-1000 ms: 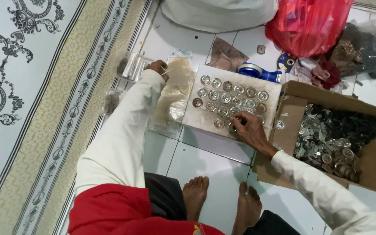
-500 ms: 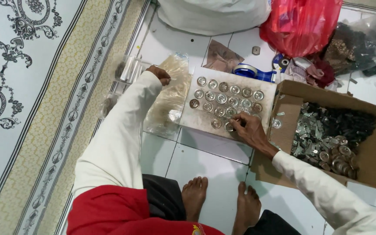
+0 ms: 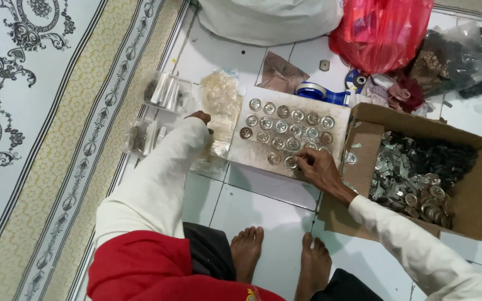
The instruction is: A person is sitting on the floor, picking up small circular metal components from a cardboard box and arranging them into a grid pattern on a board for assembly or inspection.
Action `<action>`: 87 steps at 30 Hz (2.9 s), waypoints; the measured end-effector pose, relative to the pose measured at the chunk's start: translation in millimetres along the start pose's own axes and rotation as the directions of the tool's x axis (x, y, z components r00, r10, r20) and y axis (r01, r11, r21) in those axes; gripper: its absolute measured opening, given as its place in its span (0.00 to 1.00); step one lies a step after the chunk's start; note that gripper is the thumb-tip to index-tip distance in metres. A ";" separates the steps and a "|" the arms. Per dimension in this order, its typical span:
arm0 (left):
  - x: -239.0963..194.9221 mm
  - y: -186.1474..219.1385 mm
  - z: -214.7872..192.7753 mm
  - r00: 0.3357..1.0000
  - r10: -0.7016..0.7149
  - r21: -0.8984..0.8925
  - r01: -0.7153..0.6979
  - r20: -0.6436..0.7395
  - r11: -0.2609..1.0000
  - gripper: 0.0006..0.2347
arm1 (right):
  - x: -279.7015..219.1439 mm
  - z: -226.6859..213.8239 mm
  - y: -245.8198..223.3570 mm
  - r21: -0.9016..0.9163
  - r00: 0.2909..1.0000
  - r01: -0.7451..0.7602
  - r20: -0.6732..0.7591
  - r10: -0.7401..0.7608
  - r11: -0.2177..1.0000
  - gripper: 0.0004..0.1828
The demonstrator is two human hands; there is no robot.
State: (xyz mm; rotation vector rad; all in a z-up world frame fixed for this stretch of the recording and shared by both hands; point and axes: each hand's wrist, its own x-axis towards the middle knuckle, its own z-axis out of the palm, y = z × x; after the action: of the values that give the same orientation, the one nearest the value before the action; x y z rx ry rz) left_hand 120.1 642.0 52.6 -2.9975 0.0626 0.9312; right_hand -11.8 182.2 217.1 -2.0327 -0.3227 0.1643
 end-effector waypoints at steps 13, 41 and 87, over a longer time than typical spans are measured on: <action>-50.3 45.2 -3.3 0.975 -0.195 -0.329 0.220 0.110 0.918 0.19 | -8.4 0.3 4.3 0.024 0.998 -0.056 0.021 0.056 0.998 0.05; -42.5 15.4 -19.3 0.993 -0.085 -0.328 0.106 0.077 0.939 0.14 | -14.5 -1.7 22.6 -0.045 0.994 -0.070 0.085 0.074 0.997 0.07; -231.9 179.5 -261.2 0.597 0.117 -0.348 -0.603 -0.793 0.718 0.07 | 97.3 -29.4 -193.0 0.487 0.998 0.063 -0.026 -0.057 0.871 0.15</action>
State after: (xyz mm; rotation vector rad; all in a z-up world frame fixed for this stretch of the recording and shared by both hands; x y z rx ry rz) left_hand 70.2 467.6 400.9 -3.8171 0.5464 -0.5050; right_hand 58.3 270.7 403.7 -1.5178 -0.3012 0.1759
